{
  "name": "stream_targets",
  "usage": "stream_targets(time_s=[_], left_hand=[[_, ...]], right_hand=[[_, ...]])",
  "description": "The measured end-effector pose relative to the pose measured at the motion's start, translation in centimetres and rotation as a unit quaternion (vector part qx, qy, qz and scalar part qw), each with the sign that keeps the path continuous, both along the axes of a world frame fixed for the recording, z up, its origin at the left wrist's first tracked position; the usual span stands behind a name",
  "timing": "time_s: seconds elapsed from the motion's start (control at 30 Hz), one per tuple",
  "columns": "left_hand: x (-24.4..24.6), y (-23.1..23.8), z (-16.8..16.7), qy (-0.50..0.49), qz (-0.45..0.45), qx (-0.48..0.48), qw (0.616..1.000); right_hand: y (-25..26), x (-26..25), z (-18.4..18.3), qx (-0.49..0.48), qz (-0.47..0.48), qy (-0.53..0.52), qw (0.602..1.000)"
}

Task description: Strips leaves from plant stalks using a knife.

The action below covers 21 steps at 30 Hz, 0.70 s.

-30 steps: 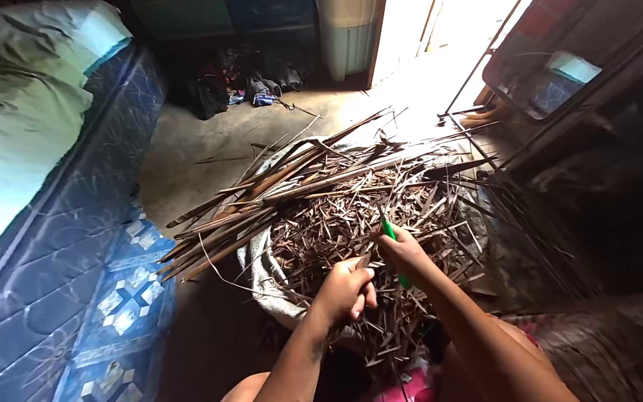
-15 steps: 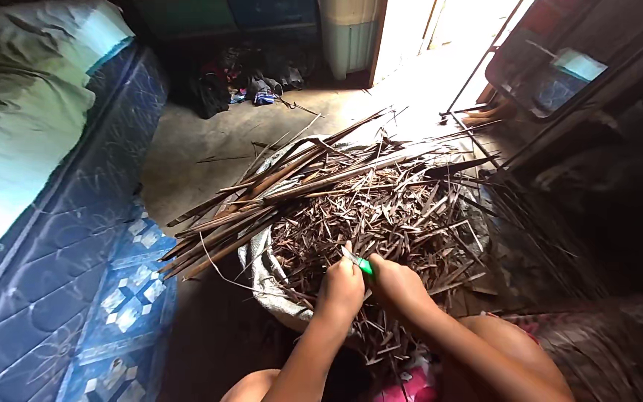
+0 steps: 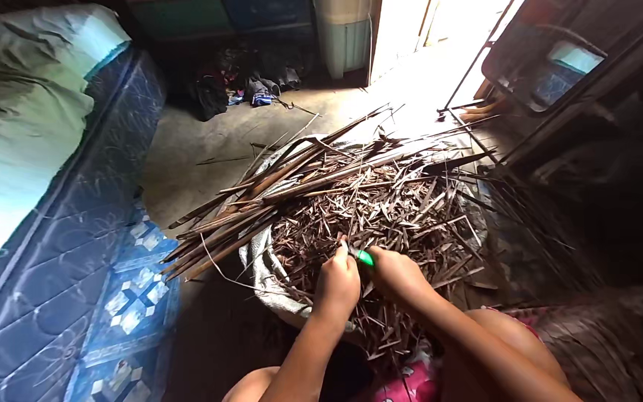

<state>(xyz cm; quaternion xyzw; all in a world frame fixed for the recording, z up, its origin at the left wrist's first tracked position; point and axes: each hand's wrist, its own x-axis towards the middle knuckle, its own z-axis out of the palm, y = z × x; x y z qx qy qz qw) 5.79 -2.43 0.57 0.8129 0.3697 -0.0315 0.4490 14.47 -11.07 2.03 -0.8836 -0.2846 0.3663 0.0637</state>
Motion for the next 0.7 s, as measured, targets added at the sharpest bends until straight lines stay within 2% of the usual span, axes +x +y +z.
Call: stream_targets(time_s=[0.13,0.23,0.33,0.43,0.53,0.63,0.7], left_hand=[[0.5,-0.6,0.3,0.001,-0.01,0.012,1.0],[0.3,-1.0,0.2,0.011,-0.029,0.003,1.0],[-0.1,-1.3,-0.2,0.005,-0.041,-0.007,0.999],[0.0,-0.1,-0.2,0.016,-0.031,-0.028,0.999],[-0.1,0.7,0.5,0.015,-0.013,-0.086,0.996],[-0.3,0.8,0.4,-0.057,0.022,-0.201,0.978],[-0.3,0.9,0.6,-0.092,0.033,-0.258,0.961]], right_hand=[[0.9,1.1,-0.8,0.002,-0.03,-0.083,0.996],[1.0,2.5,-1.6,0.009,-0.098,-0.111,0.989],[0.3,4.7,-1.2,0.001,-0.129,-0.067,0.989],[-0.2,2.4,-0.5,0.056,-0.068,0.016,0.996],[-0.2,0.3,-0.3,0.038,-0.014,0.04,0.998],[-0.1,0.9,-0.5,0.046,0.007,-0.037,0.998],[0.1,1.3,-1.0,0.065,-0.016,-0.08,0.995]])
